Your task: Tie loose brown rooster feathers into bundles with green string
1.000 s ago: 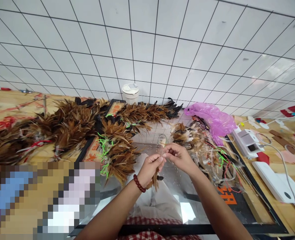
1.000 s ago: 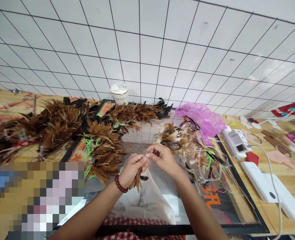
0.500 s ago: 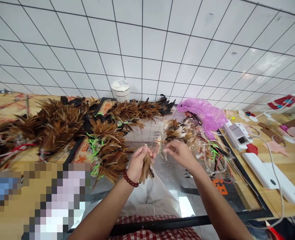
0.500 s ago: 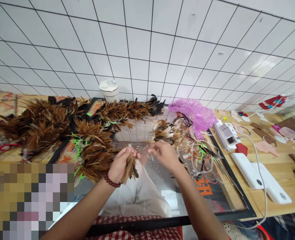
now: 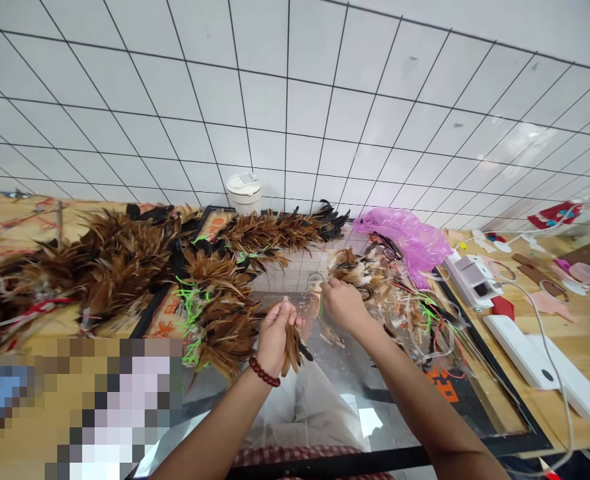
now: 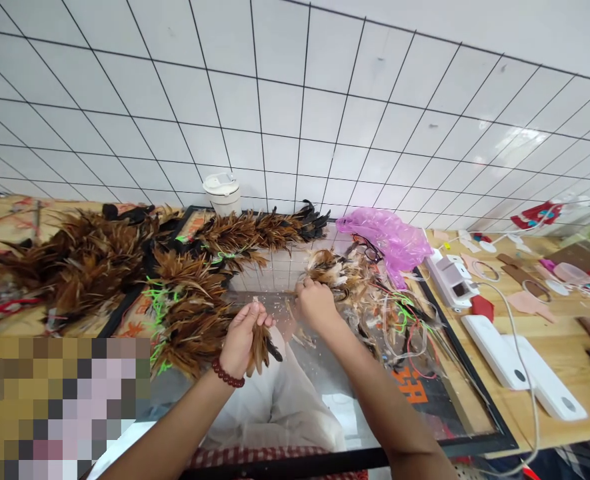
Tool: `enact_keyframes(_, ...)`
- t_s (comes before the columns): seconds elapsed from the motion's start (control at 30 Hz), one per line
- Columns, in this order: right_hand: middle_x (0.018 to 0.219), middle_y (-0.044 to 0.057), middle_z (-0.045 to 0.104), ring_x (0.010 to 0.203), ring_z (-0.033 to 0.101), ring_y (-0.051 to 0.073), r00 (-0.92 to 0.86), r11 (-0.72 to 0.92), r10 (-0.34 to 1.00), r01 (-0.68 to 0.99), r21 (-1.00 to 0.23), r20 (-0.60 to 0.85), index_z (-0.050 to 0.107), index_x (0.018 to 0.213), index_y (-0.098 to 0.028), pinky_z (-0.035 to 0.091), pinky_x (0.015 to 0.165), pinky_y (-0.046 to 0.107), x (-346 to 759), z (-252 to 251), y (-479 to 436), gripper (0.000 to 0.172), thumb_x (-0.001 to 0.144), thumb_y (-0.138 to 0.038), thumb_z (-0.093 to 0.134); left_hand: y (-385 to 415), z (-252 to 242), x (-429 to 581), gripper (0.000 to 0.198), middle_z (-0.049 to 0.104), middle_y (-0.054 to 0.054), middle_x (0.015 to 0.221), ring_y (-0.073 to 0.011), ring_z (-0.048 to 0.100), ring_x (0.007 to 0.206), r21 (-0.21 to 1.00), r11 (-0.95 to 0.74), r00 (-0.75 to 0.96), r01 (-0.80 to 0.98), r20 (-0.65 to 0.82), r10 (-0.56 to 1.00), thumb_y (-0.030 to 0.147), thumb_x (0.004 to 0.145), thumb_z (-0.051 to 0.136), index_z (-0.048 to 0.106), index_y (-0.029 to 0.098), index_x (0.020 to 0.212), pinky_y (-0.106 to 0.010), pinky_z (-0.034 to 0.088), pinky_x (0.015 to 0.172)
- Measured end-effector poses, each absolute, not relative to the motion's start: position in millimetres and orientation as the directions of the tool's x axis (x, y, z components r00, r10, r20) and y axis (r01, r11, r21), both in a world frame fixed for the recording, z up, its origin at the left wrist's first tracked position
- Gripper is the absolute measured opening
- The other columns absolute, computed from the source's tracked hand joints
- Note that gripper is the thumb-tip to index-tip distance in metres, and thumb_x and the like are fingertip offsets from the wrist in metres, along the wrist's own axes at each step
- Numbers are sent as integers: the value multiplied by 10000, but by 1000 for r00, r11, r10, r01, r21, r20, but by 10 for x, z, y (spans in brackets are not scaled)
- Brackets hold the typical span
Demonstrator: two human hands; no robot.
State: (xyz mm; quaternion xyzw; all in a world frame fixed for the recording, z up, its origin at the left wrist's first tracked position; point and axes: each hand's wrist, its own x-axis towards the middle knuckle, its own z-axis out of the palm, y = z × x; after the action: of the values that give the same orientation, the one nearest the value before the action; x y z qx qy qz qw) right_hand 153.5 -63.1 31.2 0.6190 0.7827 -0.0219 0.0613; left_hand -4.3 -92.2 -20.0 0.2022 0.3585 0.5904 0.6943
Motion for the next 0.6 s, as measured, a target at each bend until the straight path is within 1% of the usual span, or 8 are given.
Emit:
enact_keyframes(0.07, 1014, 156, 658, 931, 639, 243, -262, 277, 951, 958, 77, -162, 636, 1093, -131, 441, 758, 311, 1495, 281, -665, 286, 901, -178, 428, -933, -195, -33, 363, 446, 55, 554, -81, 487, 538, 722, 218, 40, -657, -255, 966, 444, 701, 760, 540, 161, 649, -234, 425, 607)
enact_keyframes(0.17, 954, 143, 676, 867, 653, 237, -321, 346, 916, 936, 66, -241, 660, 1025, -138, 450, 739, 313, 1538, 349, -734, 247, 883, -167, 460, -945, -179, -15, 381, 448, 53, 551, -86, 498, 541, 733, 228, 43, -641, -263, 964, 457, 690, 763, 531, 159, 636, -233, 424, 602)
enact_keyframes(0.23, 963, 135, 673, 890, 646, 244, -289, 310, 939, 945, 100, -186, 659, 1024, -160, 451, 752, 324, 1588, 419, -673, 243, 907, -203, 451, -947, -170, -9, 390, 452, 53, 549, -88, 504, 541, 742, 231, 43, -629, -263, 964, 459, 680, 769, 525, 159, 626, -232, 426, 603)
enact_keyframes(0.3, 1029, 150, 654, 958, 626, 264, -204, 212, 977, 963, 167, -64, 615, 1145, -170, 446, 791, 356, 1622, 440, -539, 296, 927, -201, 417, -946, -164, -12, 399, 456, 52, 548, -89, 508, 543, 756, 223, 39, -615, -254, 967, 463, 674, 771, 520, 158, 615, -236, 434, 613)
enact_keyframes(0.37, 1067, 184, 636, 992, 617, 285, -121, 126, 992, 969, 213, -35, 596, 1187, -135, 443, 803, 378, 1646, 394, -432, 337, 924, -162, 386, -945, -158, -19, 403, 455, 52, 546, -93, 515, 549, 766, 217, 40, -605, -244, 969, 469, 673, 770, 519, 160, 611, -242, 445, 627)
enact_keyframes(0.43, 1042, 204, 639, 972, 628, 293, -99, 123, 988, 968, 219, -117, 641, 1097, -93, 446, 778, 371, 1684, 329, -440, 326, 908, -135, 380, -946, -149, -23, 400, 456, 52, 548, -94, 521, 554, 764, 222, 44, -606, -247, 968, 471, 676, 766, 520, 161, 613, -244, 450, 633)
enact_keyframes(0.5, 993, 194, 652, 919, 645, 284, -129, 172, 968, 967, 190, -217, 676, 1000, -93, 448, 743, 352, 1751, 321, -561, 292, 892, -151, 410, -947, -139, -21, 400, 458, 53, 550, -94, 523, 557, 756, 232, 47, -612, -258, 965, 464, 670, 773, 518, 161, 611, -242, 452, 632)
enact_keyframes(0.6, 961, 132, 666, 847, 648, 247, -198, 232, 947, 966, 110, -253, 678, 1028, -162, 437, 710, 327, 1868, 483, -728, 261, 885, -247, 477, -948, -129, -11, 397, 465, 50, 555, -94, 524, 564, 750, 251, 54, -612, -278, 959, 454, 654, 786, 522, 160, 613, -239, 454, 626)
